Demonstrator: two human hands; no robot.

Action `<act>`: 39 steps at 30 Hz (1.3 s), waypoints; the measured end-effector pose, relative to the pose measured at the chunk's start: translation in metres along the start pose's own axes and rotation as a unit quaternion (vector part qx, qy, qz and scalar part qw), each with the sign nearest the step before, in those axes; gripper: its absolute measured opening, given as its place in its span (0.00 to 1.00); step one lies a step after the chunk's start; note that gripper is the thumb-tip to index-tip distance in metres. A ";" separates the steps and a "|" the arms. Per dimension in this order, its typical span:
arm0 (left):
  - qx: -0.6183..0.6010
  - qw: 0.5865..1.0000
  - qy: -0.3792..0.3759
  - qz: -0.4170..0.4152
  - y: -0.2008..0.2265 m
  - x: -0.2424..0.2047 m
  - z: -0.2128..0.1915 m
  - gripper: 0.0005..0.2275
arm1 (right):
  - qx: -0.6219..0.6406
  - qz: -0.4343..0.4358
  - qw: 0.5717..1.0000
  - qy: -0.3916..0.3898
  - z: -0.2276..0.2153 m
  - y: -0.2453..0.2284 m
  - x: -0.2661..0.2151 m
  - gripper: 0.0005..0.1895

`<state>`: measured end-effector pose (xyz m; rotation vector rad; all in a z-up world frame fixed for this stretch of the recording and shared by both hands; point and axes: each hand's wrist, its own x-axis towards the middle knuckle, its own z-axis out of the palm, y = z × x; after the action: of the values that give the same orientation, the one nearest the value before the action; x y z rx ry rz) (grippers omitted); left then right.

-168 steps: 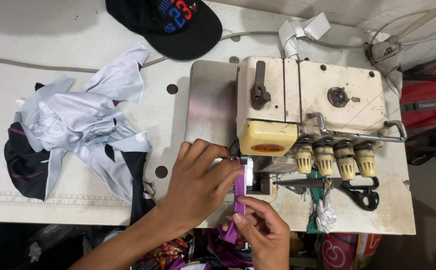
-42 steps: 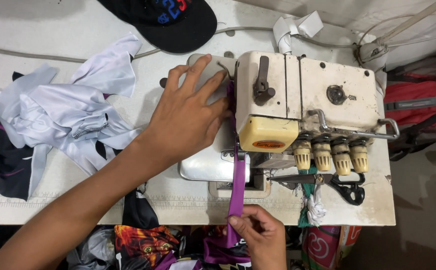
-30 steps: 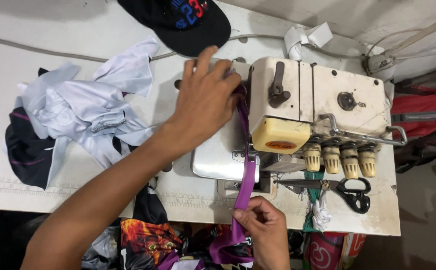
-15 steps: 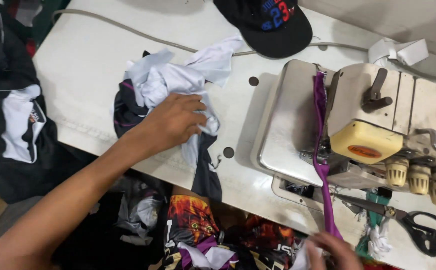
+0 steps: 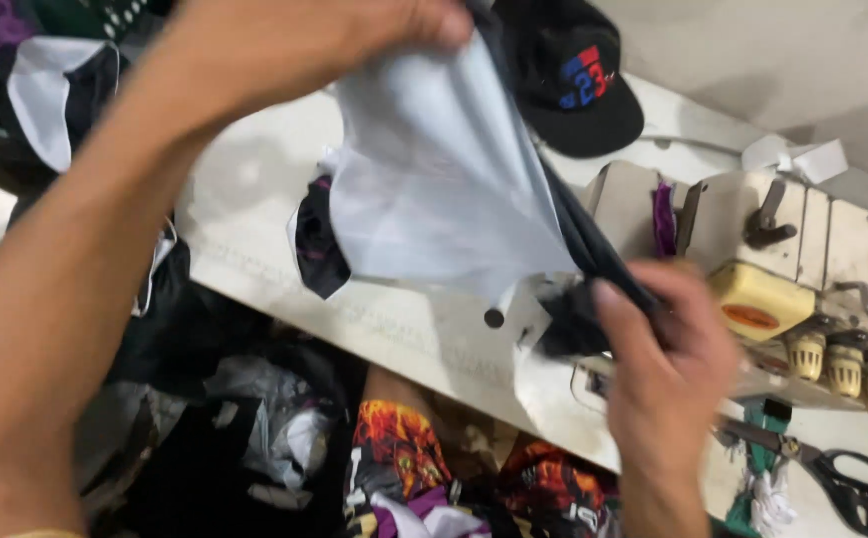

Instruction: The person is using an industrial overlock machine (serger) to finish the edges of fabric pieces for a garment.

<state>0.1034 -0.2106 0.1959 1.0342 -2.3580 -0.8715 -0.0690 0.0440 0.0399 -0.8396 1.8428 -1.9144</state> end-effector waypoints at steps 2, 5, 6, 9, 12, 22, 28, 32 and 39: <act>0.258 0.939 -0.210 -0.092 0.048 -0.038 -0.031 0.12 | -0.243 -0.235 0.941 0.010 -0.020 -0.046 -0.020 0.06; 0.231 0.793 -0.548 -0.130 0.012 -0.070 0.005 0.22 | -0.229 -0.219 0.947 -0.056 -0.043 -0.007 -0.056 0.10; 0.226 0.791 -0.554 -0.130 -0.018 -0.066 0.033 0.22 | -0.235 -0.213 0.947 -0.058 -0.052 0.030 -0.059 0.10; 0.148 0.866 -0.477 -0.021 -0.091 -0.076 0.121 0.13 | -0.191 0.040 0.967 -0.163 -0.080 0.108 -0.091 0.13; -0.013 0.921 -0.390 0.017 -0.116 -0.067 0.181 0.24 | -0.158 0.090 0.974 -0.132 -0.079 0.124 -0.101 0.12; 0.192 0.934 -0.114 0.279 -0.131 -0.033 0.260 0.01 | -0.232 0.313 0.919 -0.057 -0.062 0.078 -0.091 0.20; -0.272 0.935 -0.184 0.135 -0.052 -0.024 0.213 0.05 | -0.070 0.239 0.965 -0.080 -0.104 0.099 -0.105 0.06; -0.252 0.894 -0.090 0.359 0.018 -0.022 0.238 0.05 | 0.059 0.213 0.965 -0.143 -0.164 0.102 -0.126 0.13; 0.044 0.892 0.033 0.448 0.016 -0.024 0.313 0.11 | -0.154 0.418 0.892 0.075 -0.179 0.103 -0.115 0.06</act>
<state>-0.0735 -0.0663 -0.0196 -0.0739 -2.4232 -0.3540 -0.1093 0.2451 -0.0770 0.0799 2.1331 -1.1735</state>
